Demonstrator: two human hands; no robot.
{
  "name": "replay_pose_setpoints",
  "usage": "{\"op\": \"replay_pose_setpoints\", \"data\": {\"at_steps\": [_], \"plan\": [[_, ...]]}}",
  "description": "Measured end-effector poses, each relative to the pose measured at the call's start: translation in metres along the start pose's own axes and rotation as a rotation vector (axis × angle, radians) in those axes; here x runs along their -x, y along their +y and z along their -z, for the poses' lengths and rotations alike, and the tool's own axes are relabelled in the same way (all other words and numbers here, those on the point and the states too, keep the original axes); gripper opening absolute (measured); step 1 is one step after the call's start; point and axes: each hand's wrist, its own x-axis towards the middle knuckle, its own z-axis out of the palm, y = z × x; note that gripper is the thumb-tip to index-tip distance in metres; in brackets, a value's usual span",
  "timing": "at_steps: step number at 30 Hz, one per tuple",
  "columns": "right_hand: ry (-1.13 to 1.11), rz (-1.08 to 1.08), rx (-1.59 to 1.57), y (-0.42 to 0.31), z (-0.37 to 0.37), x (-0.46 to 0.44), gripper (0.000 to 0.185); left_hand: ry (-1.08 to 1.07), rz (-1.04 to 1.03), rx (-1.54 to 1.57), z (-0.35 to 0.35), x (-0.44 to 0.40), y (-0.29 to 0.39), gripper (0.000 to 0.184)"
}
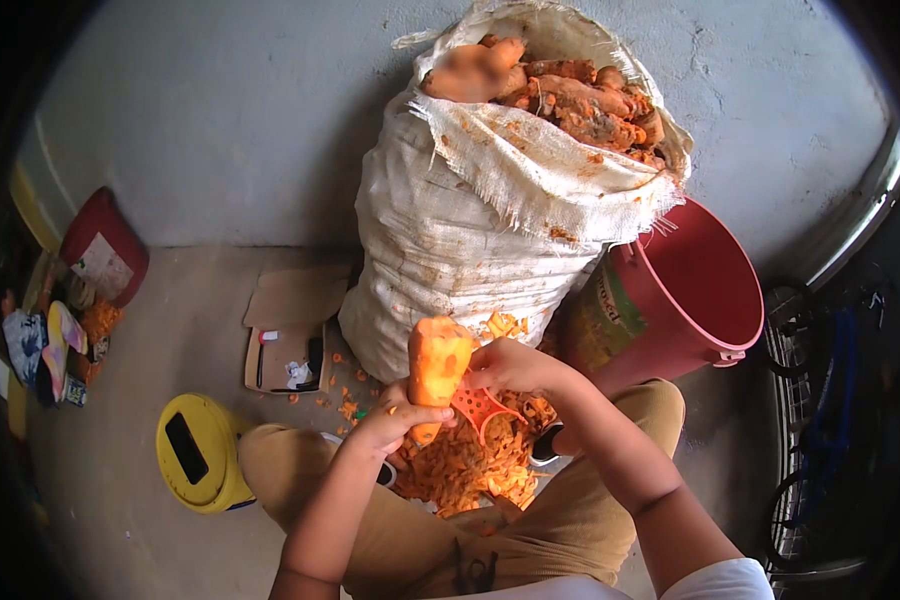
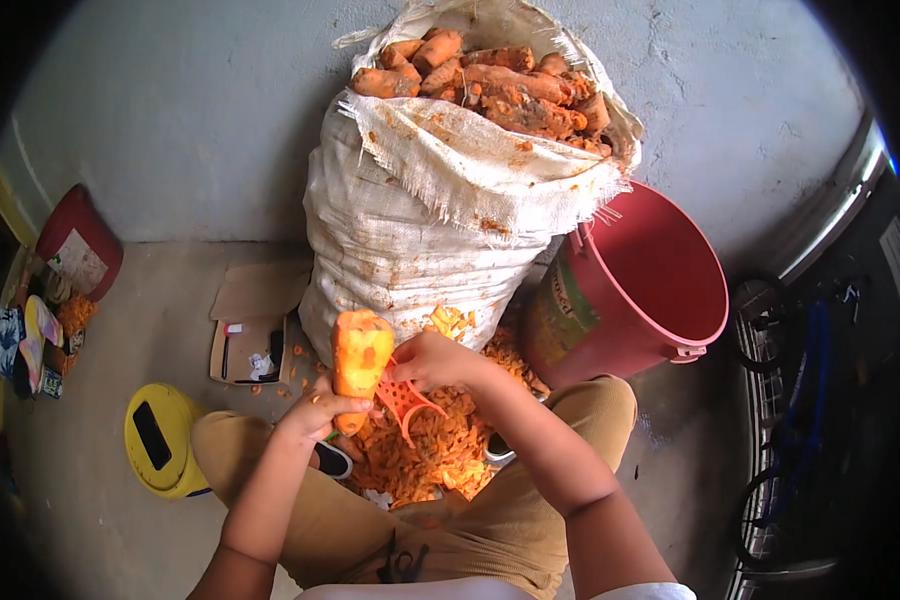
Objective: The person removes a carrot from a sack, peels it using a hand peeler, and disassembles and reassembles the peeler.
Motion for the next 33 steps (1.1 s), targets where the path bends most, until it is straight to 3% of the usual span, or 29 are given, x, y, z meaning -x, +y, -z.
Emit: {"op": "replay_pose_setpoints", "data": {"at_steps": [3,4,8,11,17,23,33], "plan": [[-0.089,-0.086,-0.874,-0.001,-0.002,0.017,0.026,0.019,-0.066,0.178,-0.001,0.003,-0.001,0.041],[-0.134,-0.022,-0.960,0.007,0.000,0.016,0.027,0.004,-0.087,0.269,-0.005,0.005,0.000,0.043],[0.055,-0.018,-0.932,0.008,-0.019,0.028,0.019,0.016,-0.084,0.513,0.003,-0.001,-0.023,0.052],[0.181,0.070,-0.994,0.026,-0.037,0.019,0.015,0.015,-0.037,0.536,0.011,-0.004,-0.032,0.053],[0.311,0.093,-1.051,0.014,-0.054,0.031,0.011,0.029,-0.163,0.508,0.022,-0.005,-0.038,0.053],[0.346,0.224,-0.966,0.003,-0.062,0.049,0.018,0.018,-0.316,0.448,0.018,-0.001,-0.030,0.055],[0.459,0.335,-0.816,-0.005,-0.073,0.055,0.014,0.134,-0.273,0.482,0.017,-0.008,-0.041,0.050]]}}
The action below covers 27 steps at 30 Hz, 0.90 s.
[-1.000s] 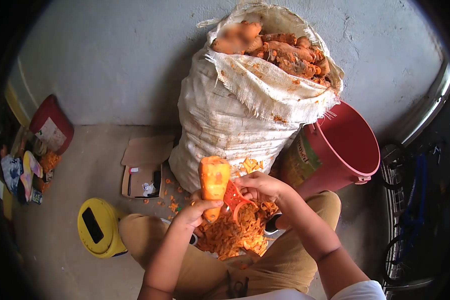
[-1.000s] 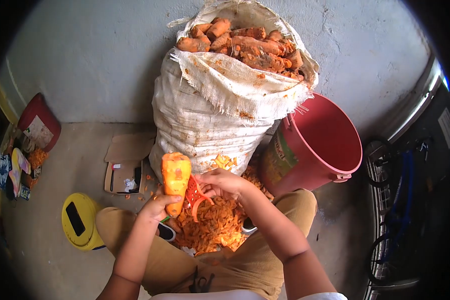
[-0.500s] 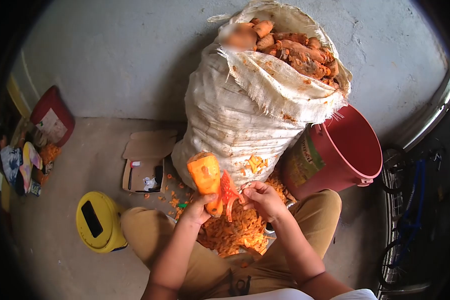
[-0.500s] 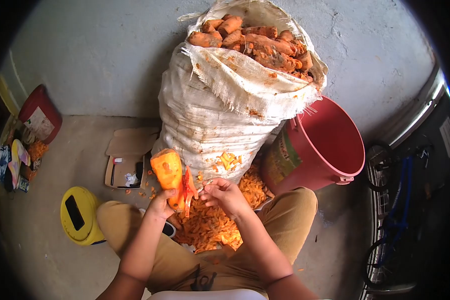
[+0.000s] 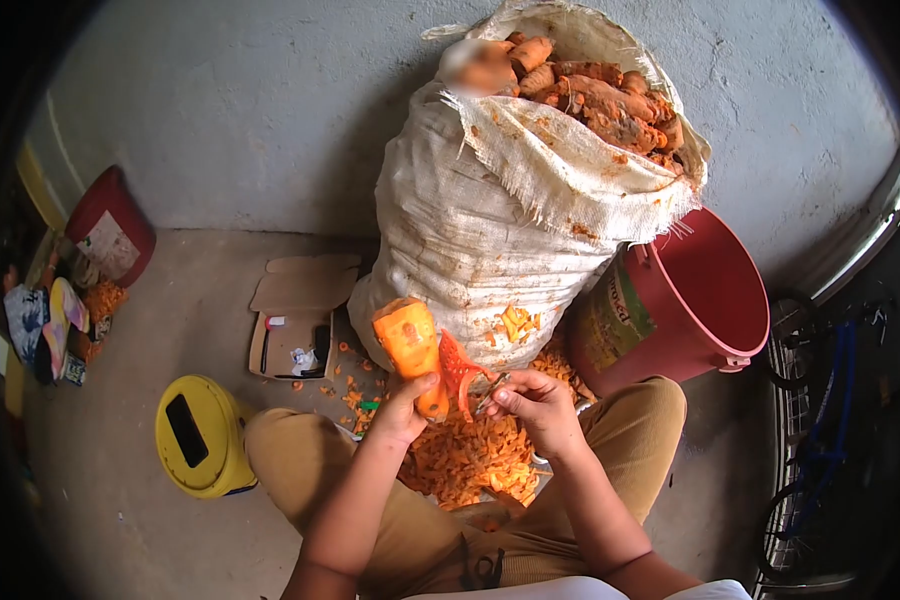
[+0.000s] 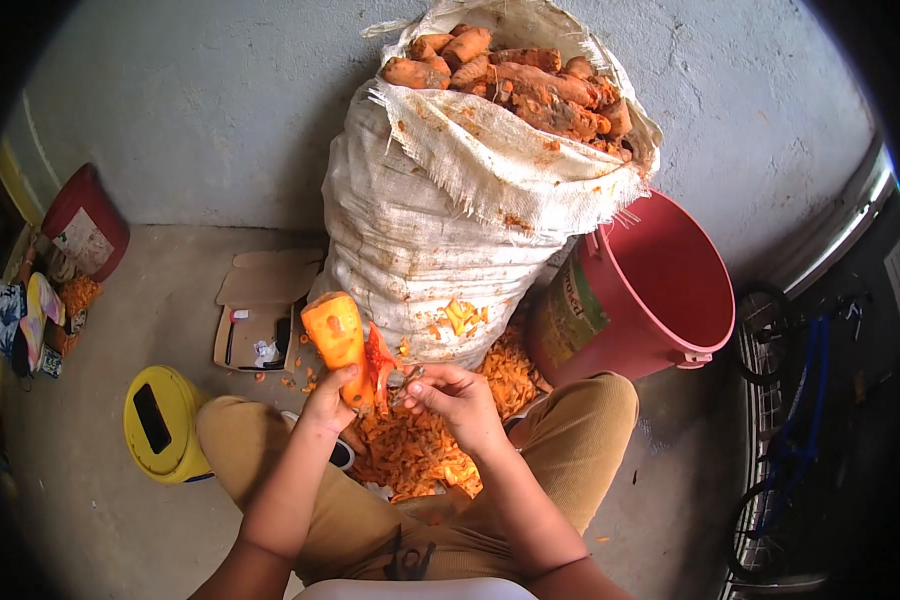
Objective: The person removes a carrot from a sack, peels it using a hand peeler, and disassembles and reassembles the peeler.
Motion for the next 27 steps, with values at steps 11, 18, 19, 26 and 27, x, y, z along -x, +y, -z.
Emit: {"op": "replay_pose_setpoints", "data": {"at_steps": [11,18,19,26,27], "plan": [[-0.028,-0.088,-0.045,0.0057,-0.0006,0.0005,0.009,0.036,0.035,-0.023,-0.0047,0.0001,0.0006,0.047],[-0.001,-0.064,0.027,0.0060,-0.0016,0.0016,0.012,0.059,0.026,-0.027,-0.0067,-0.0019,0.0001,0.045],[0.005,-0.056,0.039,0.0066,-0.0015,0.0022,0.013,0.066,0.036,-0.028,-0.0048,-0.0029,-0.0013,0.045],[0.034,-0.035,0.074,0.0079,-0.0025,0.0033,0.012,0.117,0.055,-0.050,-0.0005,-0.0047,-0.0035,0.040],[0.047,-0.031,0.080,0.0089,-0.0026,0.0038,0.012,0.124,0.052,-0.047,-0.0003,-0.0048,-0.0039,0.040]]}}
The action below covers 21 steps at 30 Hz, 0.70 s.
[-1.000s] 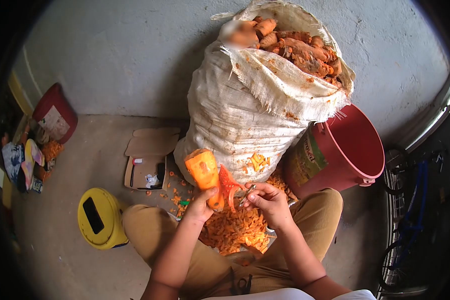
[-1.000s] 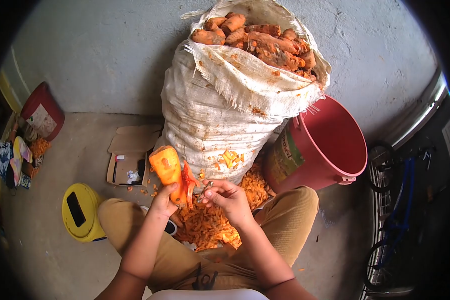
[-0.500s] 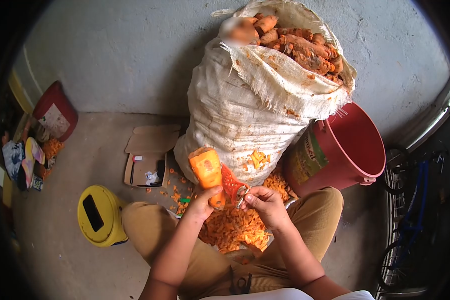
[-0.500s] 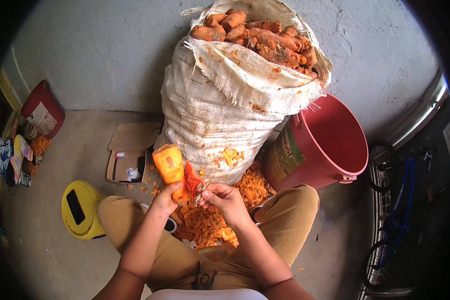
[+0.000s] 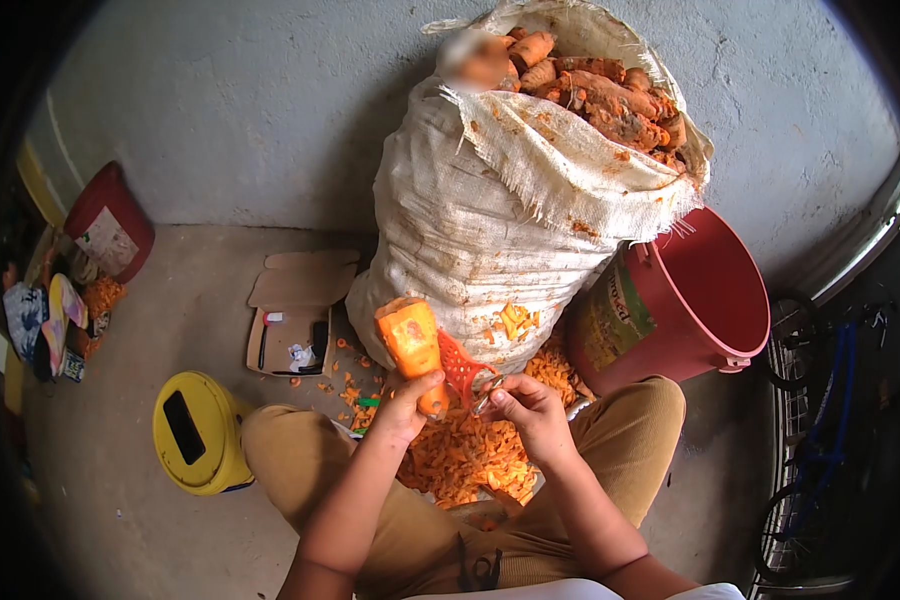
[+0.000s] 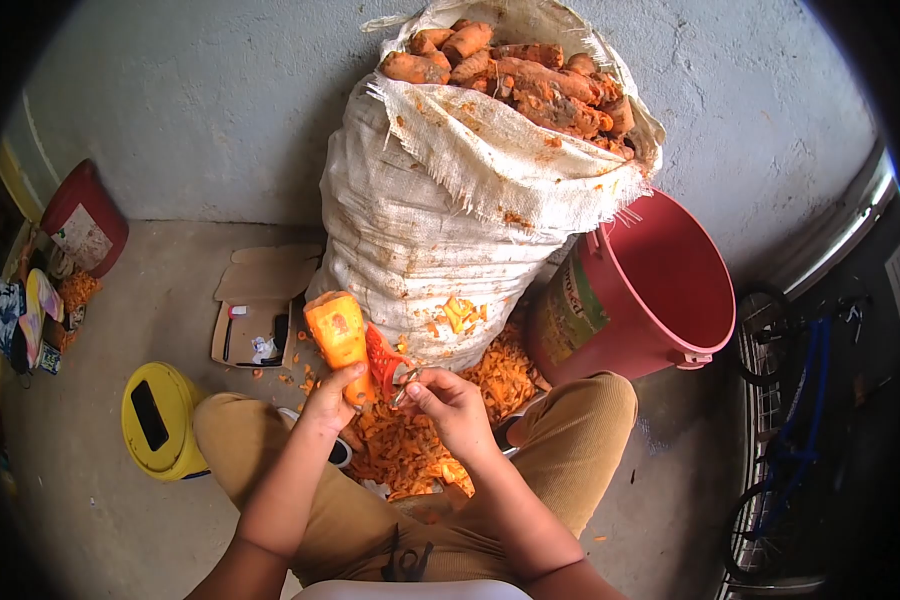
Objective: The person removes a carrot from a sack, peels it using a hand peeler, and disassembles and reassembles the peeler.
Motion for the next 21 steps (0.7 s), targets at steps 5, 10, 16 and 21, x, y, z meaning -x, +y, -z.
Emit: {"op": "replay_pose_setpoints", "data": {"at_steps": [5,10,16,21], "plan": [[0.058,0.025,-0.008,0.006,-0.001,0.002,0.010,0.045,-0.076,-0.001,-0.005,0.001,-0.003,0.038],[0.115,0.059,-0.019,0.008,-0.005,0.003,0.011,0.038,-0.056,-0.029,-0.011,0.006,0.004,0.037],[0.086,0.084,-0.017,0.011,-0.003,0.003,0.008,0.060,-0.068,-0.014,-0.012,0.004,0.002,0.037],[0.079,0.082,0.085,0.016,-0.003,0.003,0.011,0.106,-0.093,-0.010,-0.003,0.000,-0.006,0.038]]}}
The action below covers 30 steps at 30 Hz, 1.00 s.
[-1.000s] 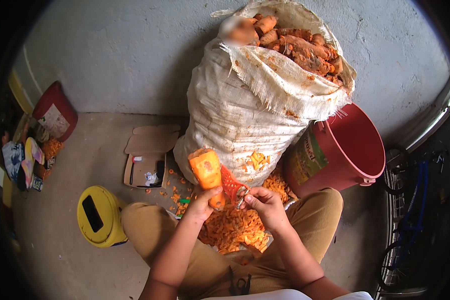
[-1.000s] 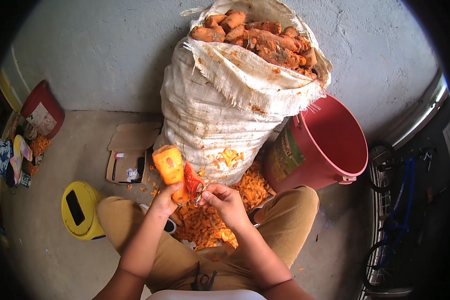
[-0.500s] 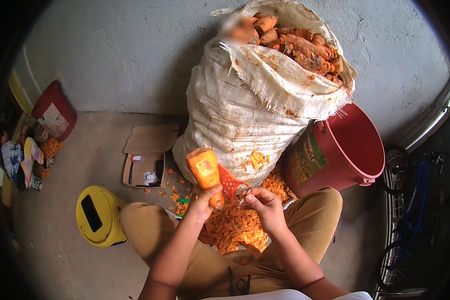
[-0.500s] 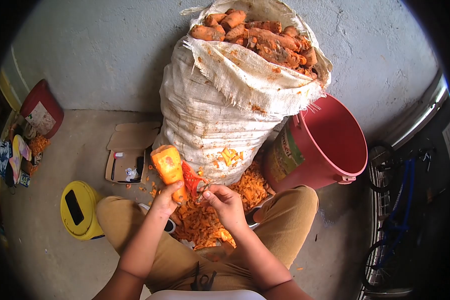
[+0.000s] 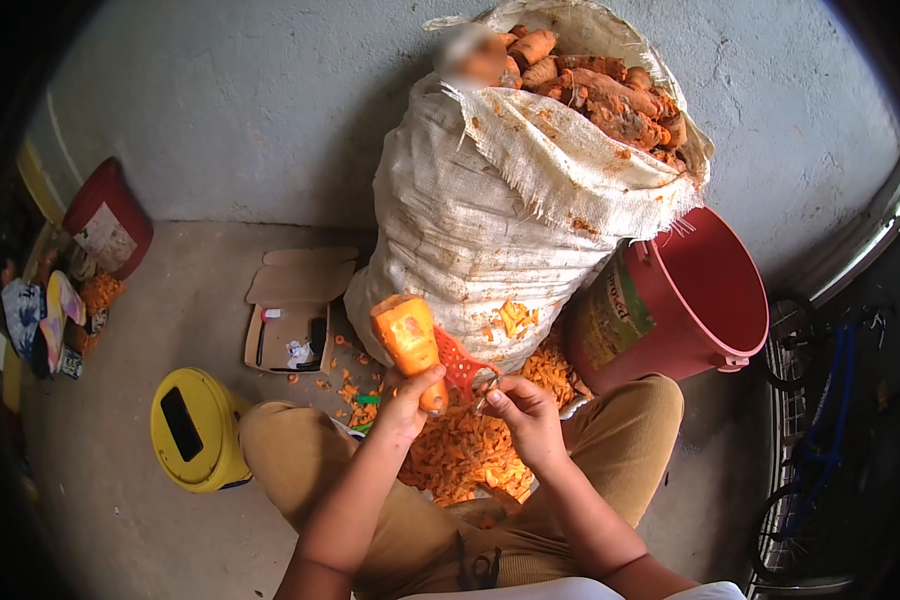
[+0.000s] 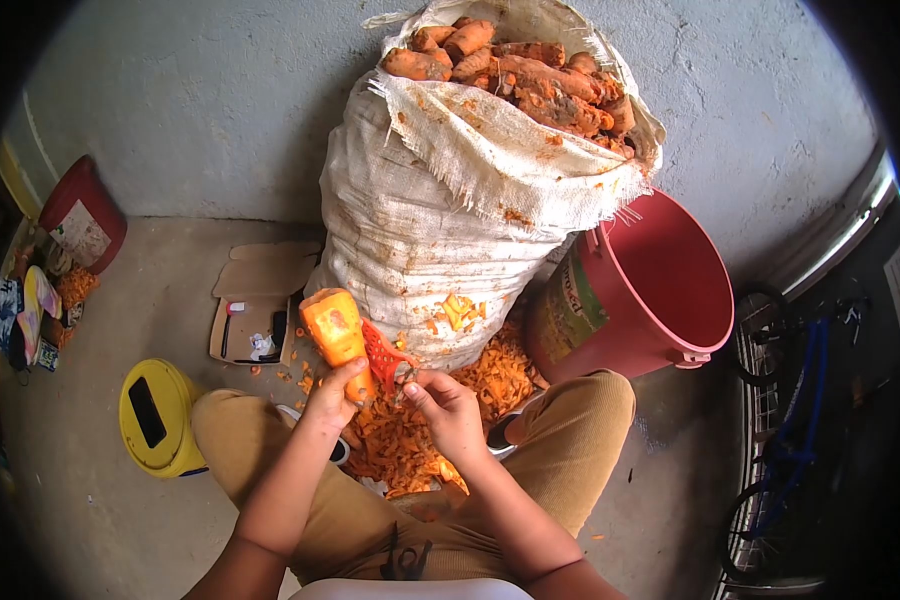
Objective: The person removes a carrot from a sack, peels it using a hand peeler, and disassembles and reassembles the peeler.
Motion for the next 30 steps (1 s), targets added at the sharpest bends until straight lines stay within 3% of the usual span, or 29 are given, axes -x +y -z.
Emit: {"op": "replay_pose_setpoints", "data": {"at_steps": [7,13,22,25,28,30], "plan": [[0.035,-0.112,-0.116,-0.002,-0.008,0.002,0.012,-0.010,-0.088,0.047,0.000,-0.001,-0.002,0.041],[0.040,0.259,0.470,0.003,-0.005,0.001,0.009,-0.044,-0.045,0.076,0.001,-0.001,-0.001,0.045],[-0.042,0.299,0.587,-0.014,-0.010,0.003,0.008,-0.078,0.043,0.058,0.005,0.000,-0.001,0.040],[-0.044,0.264,0.478,-0.003,-0.008,-0.001,0.008,-0.082,0.073,0.033,0.007,-0.003,-0.008,0.039],[-0.025,-0.033,-0.013,-0.005,-0.011,-0.003,0.010,-0.064,0.058,-0.040,-0.003,0.004,-0.011,0.039],[-0.034,-0.065,0.023,-0.008,-0.005,-0.005,0.012,-0.042,0.014,-0.112,-0.010,0.007,-0.011,0.038]]}}
